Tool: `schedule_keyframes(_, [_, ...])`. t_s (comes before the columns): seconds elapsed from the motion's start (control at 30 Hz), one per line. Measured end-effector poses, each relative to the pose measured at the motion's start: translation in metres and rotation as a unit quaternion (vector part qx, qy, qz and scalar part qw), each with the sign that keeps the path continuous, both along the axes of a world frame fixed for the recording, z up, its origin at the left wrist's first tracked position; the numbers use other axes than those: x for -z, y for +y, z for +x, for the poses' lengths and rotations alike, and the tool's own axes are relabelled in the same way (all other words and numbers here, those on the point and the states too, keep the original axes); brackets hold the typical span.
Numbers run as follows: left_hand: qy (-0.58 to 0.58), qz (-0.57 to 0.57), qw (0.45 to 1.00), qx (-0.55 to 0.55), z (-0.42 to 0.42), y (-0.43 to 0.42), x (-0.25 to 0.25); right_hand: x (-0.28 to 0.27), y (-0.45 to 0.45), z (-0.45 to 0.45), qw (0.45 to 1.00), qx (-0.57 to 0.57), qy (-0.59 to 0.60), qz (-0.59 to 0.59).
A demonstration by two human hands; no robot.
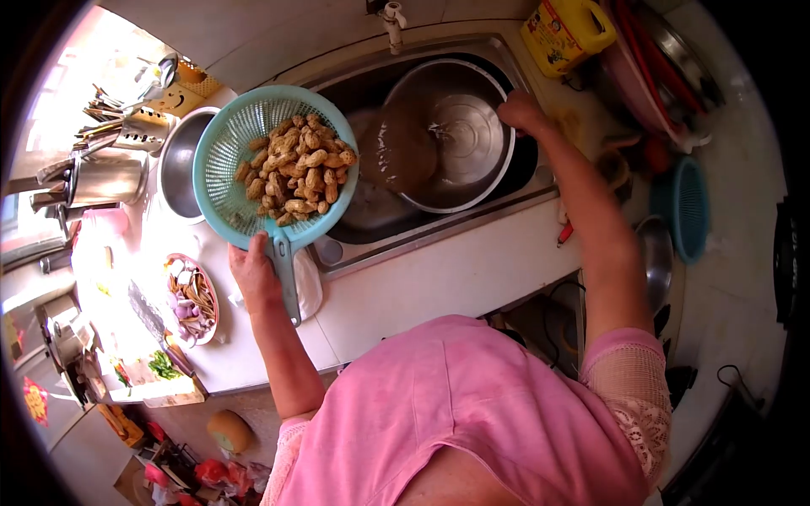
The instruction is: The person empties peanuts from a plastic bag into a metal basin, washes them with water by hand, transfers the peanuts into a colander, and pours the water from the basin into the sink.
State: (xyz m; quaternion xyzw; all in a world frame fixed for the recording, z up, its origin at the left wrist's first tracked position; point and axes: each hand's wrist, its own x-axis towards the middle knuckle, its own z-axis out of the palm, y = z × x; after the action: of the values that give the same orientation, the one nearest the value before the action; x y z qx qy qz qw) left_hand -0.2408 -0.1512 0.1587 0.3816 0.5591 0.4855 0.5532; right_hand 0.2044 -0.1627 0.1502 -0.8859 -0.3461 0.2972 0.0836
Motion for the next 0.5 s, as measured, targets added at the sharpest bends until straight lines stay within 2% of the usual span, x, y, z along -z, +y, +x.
schedule_keyframes(0.1, [-0.015,-0.004,1.000,0.005,0.000,-0.002,-0.002,-0.028,0.012,0.017,0.997,-0.024,-0.065,-0.023])
schedule_keyframes(0.17, [-0.019,-0.012,1.000,0.010,0.001,-0.004,-0.005,-0.031,0.015,0.043,0.940,-0.191,-0.281,0.033])
schedule_keyframes(0.23, [-0.020,-0.010,1.000,0.013,0.003,-0.004,-0.007,-0.061,0.012,0.045,0.904,-0.236,-0.350,0.067])
schedule_keyframes(0.33, [-0.032,-0.006,0.999,0.023,0.005,-0.004,-0.004,-0.116,0.005,0.031,0.901,-0.233,-0.356,0.090])
schedule_keyframes(0.5, [-0.059,0.004,0.997,0.049,0.006,-0.003,0.000,-0.145,-0.019,0.037,0.857,-0.269,-0.414,0.148])
